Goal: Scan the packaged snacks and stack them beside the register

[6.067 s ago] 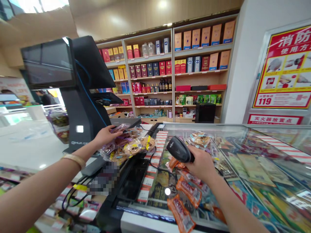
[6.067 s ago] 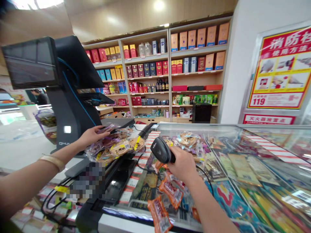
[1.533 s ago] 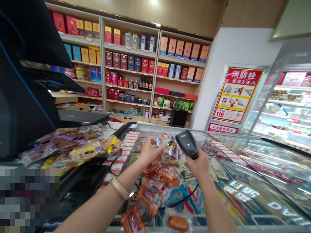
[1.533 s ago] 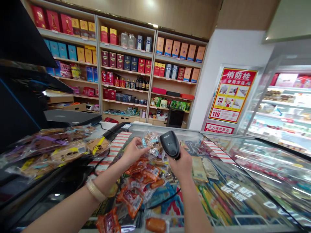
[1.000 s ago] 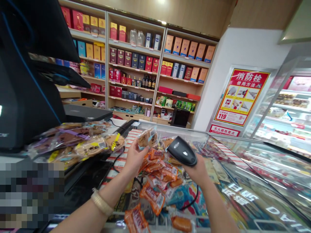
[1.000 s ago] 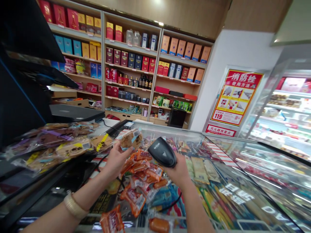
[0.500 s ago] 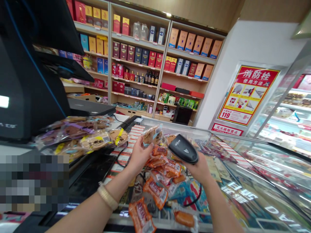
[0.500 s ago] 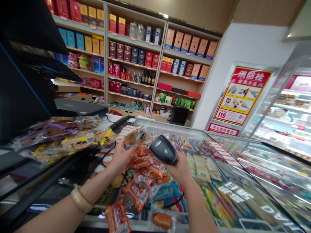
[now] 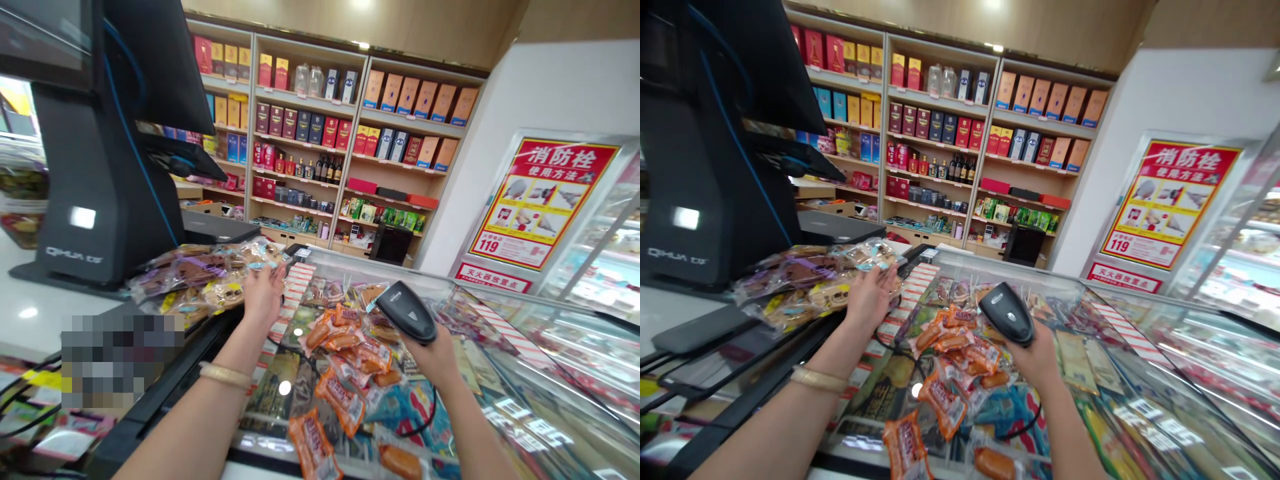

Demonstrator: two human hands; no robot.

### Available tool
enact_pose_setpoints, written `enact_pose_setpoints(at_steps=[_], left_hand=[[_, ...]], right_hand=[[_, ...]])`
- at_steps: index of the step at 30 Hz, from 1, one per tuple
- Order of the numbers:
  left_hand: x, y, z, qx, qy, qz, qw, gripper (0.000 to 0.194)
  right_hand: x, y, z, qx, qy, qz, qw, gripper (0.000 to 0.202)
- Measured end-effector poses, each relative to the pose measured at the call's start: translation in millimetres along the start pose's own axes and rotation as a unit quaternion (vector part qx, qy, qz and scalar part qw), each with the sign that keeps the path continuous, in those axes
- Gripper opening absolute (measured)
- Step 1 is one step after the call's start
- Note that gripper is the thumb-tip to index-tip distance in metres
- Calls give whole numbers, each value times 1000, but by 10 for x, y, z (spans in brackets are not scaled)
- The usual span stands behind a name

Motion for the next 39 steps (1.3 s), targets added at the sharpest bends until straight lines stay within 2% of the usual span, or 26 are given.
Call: enact_pose_setpoints(at_steps=[3,6,8,10,12,16,18,20,22,24,25,27,30,33,35,36,37,39], left_hand=[[-118,52,-131,74,-8,-52,996,22],[-204,141,-126,97,38,-122,987,22],[-243,174,-73,82,81,-137,984,19],[-271,180,-18,54,113,-121,985,26],[-289,169,4,37,113,-90,989,31],[-230,124,7,9,36,-40,999,20],[-118,75,71,-51,-9,-7,999,21],[54,-5,213,-134,-40,57,989,26],[271,-81,435,-225,-37,149,962,32],[505,-132,662,-304,-29,246,920,36],[614,-154,740,-336,-45,287,896,36],[812,-228,809,-385,-130,354,842,38],[1072,-415,843,-432,-286,432,738,52],[1221,-608,956,-465,-338,488,657,69],[1250,-691,1051,-488,-336,507,626,71],[1250,-713,1088,-494,-333,510,620,67],[1242,-722,1114,-496,-330,510,621,63],[1211,-711,1125,-482,-324,504,639,56]], right_hand=[[-4,5,-2,3,-3,-7,1000,22],[0,4,6,-3,3,-9,1000,21],[8,2,-14,-1,0,-8,1000,21],[13,12,-60,10,-9,-12,1000,22],[11,38,-119,28,-17,-25,999,23],[-12,119,-213,50,-25,-71,996,26],[-20,163,-243,48,-36,-105,993,27],[-19,191,-263,42,-51,-131,989,26],[-16,197,-273,39,-60,-142,987,25],[-15,192,-275,43,-60,-143,987,25],[-16,184,-274,45,-56,-139,988,26],[-19,165,-272,48,-49,-130,989,27],[-21,137,-268,50,-47,-118,991,28],[-22,129,-258,61,-47,-122,990,31],[-24,124,-247,66,-42,-123,989,30],[-26,122,-243,66,-39,-122,990,29],[-27,120,-240,65,-36,-122,990,28],[-28,122,-241,61,-33,-126,990,27]])
Point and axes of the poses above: each hand's wrist, its own x-axis away from the middle knuckle, its own y-axis out of the back of the hand, z = x × y, the point moved 6 cm from there along -x, towards the middle knuckle, and after that the axes turned 12 degrees about -z, right-handed, at the moved point
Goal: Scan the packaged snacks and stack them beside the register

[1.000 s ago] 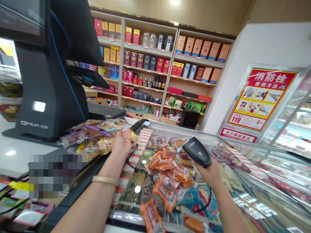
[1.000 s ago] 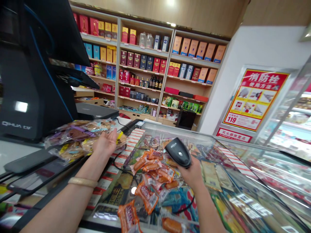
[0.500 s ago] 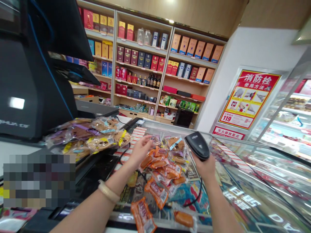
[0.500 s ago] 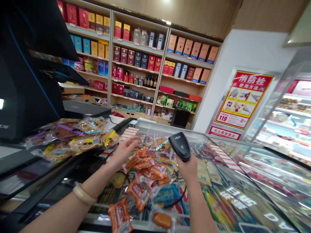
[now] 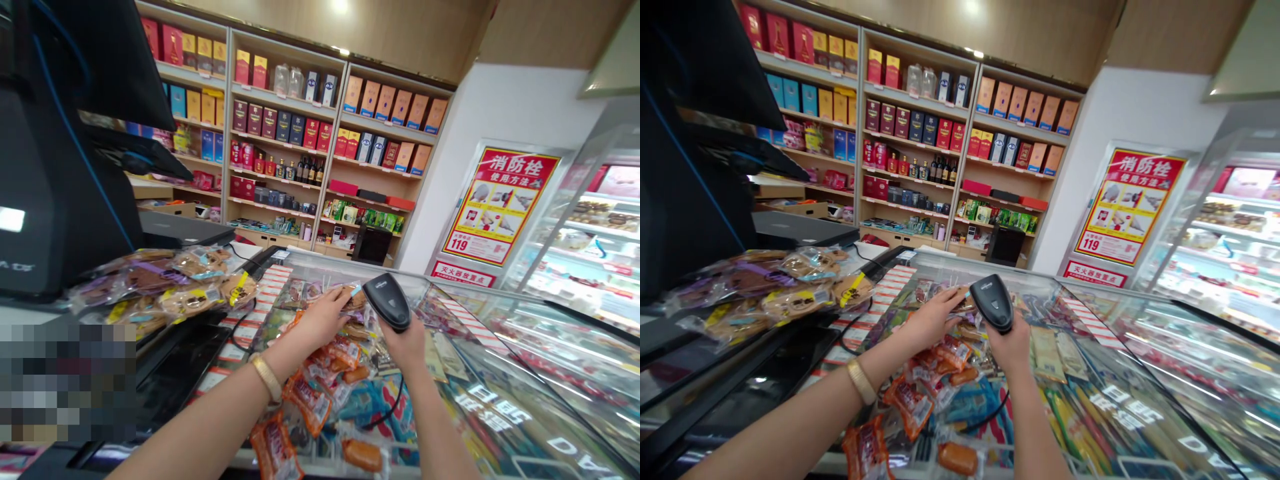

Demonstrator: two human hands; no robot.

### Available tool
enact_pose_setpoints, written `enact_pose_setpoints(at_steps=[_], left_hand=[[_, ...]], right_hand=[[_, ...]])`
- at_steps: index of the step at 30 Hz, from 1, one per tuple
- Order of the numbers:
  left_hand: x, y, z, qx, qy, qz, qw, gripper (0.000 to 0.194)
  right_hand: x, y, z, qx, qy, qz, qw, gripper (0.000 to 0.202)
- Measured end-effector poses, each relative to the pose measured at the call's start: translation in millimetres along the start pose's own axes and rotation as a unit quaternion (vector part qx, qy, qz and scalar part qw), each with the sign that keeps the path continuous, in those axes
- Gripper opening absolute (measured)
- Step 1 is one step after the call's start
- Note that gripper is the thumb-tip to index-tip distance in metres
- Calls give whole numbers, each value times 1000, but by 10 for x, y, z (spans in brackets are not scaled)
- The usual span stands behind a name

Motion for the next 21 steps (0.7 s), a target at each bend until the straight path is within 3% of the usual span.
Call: enact_pose_setpoints(at_steps=[3,6,8,10,12,14,17,21], left_hand=[[29,104,108,57,44,-54,996,42],[63,294,312,150,148,-156,965,25],[102,380,478,248,231,-215,916,24],[139,393,615,360,295,-239,852,29],[167,388,702,443,329,-249,796,33],[185,401,747,482,338,-263,764,35],[186,411,744,490,323,-271,763,39],[161,362,644,449,268,-242,817,48]], right_hand=[[3,-1,-2,-6,5,-4,1000,26],[9,-5,1,-3,11,0,1000,25],[12,-4,10,2,16,4,1000,25],[17,-13,34,2,26,19,999,24],[27,-32,80,-3,42,43,998,22],[48,-65,153,-13,68,78,995,17],[92,-118,287,-37,111,126,985,12],[127,-140,414,-61,143,140,978,14]])
Point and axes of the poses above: each hand's wrist, its own x-axis away from the middle knuckle, its own y-axis out of the back of the hand, z = x × y, the point moved 6 cm from there along -x, towards the middle knuckle, and after that the axes turned 12 degrees about -z, right-handed, at the moved point
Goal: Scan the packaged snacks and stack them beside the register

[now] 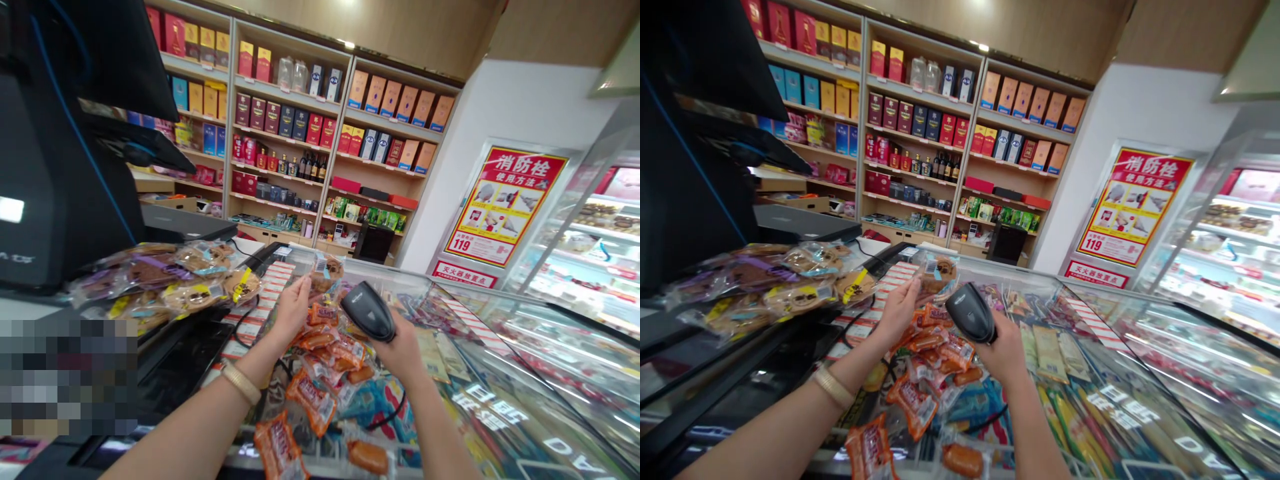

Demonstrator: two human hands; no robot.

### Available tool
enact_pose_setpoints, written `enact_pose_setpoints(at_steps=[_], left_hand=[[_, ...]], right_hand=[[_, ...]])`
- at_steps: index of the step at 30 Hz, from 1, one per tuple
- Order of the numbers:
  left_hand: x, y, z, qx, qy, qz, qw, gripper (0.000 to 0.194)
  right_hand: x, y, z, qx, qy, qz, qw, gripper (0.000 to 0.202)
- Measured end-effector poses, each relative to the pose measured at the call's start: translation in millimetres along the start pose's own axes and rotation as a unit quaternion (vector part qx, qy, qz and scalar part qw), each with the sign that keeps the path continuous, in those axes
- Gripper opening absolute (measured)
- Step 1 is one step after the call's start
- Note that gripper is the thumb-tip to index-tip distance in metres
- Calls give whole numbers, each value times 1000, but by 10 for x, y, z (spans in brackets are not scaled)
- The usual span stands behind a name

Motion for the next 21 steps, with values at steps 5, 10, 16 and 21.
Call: enact_pose_setpoints(at_steps=[5,10,16,21], left_hand=[[73,-67,5,-59,-68,34,995,55],[88,-64,14,-57,-72,32,995,50],[9,41,-74,64,35,-81,994,20],[-208,509,-614,184,43,-277,942,19]], right_hand=[[6,-15,9,5,0,0,1000,18],[16,-17,-30,1,-16,8,1000,24],[20,19,-74,17,-20,-23,999,14],[35,62,-153,29,-26,-48,998,20]])
Point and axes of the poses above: each hand's wrist, its own x-axis away from the middle knuckle, its own y-axis out of the back of the hand, z = x × y, the point moved 6 cm from there along -x, towards the middle knuckle, and after that the axes turned 12 degrees about -z, right-handed, at the moved point
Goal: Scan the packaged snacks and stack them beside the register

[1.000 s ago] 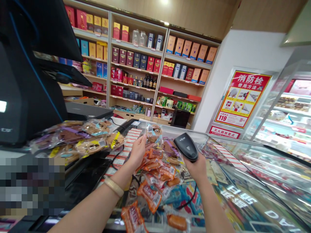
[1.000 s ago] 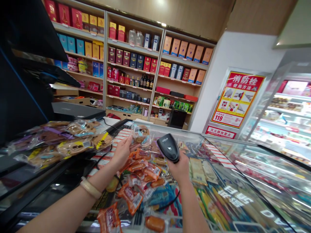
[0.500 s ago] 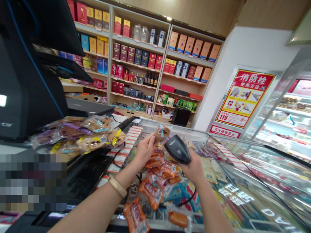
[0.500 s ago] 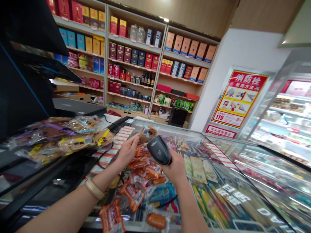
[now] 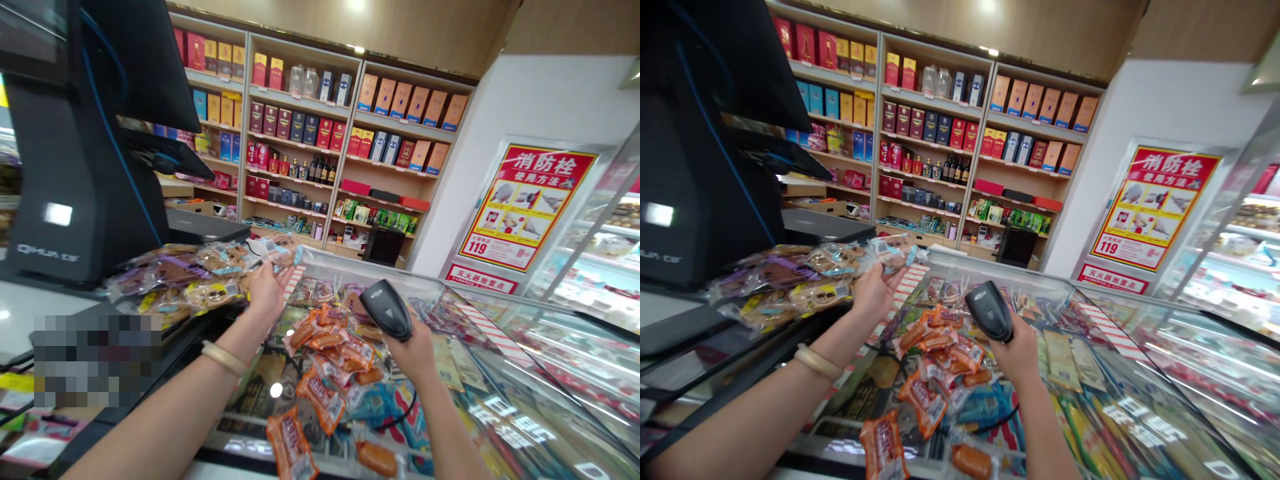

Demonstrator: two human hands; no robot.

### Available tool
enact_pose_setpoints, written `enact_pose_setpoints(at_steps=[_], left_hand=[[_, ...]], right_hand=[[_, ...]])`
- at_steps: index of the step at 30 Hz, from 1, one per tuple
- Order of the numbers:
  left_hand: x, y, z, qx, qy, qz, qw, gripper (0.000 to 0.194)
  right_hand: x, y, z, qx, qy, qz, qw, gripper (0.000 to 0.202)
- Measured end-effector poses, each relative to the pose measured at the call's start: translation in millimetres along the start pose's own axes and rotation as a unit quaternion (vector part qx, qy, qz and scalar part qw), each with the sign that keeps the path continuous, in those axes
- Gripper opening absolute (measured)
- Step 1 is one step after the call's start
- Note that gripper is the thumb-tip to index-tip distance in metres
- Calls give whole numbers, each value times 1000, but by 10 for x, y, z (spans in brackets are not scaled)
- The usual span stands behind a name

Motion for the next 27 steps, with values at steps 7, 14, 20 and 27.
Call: enact_pose_setpoints(at_steps=[7,14,20,27], left_hand=[[-551,135,-981,14,-23,-120,992,18],[-524,102,-984,-95,-39,-67,992,15],[25,-124,-129,-335,-201,197,899,13],[807,-427,960,-538,-346,491,591,70]], right_hand=[[-17,23,46,-8,3,-6,1000,15],[-16,68,-24,14,-16,-43,999,16],[-5,270,-302,63,-101,-163,979,27],[-18,281,-337,71,-121,-170,976,27]])
Point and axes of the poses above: each hand's wrist, its own x-axis away from the middle knuckle, its own y-axis out of the back of the hand, z = x × y, the point moved 6 cm from there along -x, towards the middle knuckle, and after that the axes turned 12 degrees about -z, right-handed, at the moved point
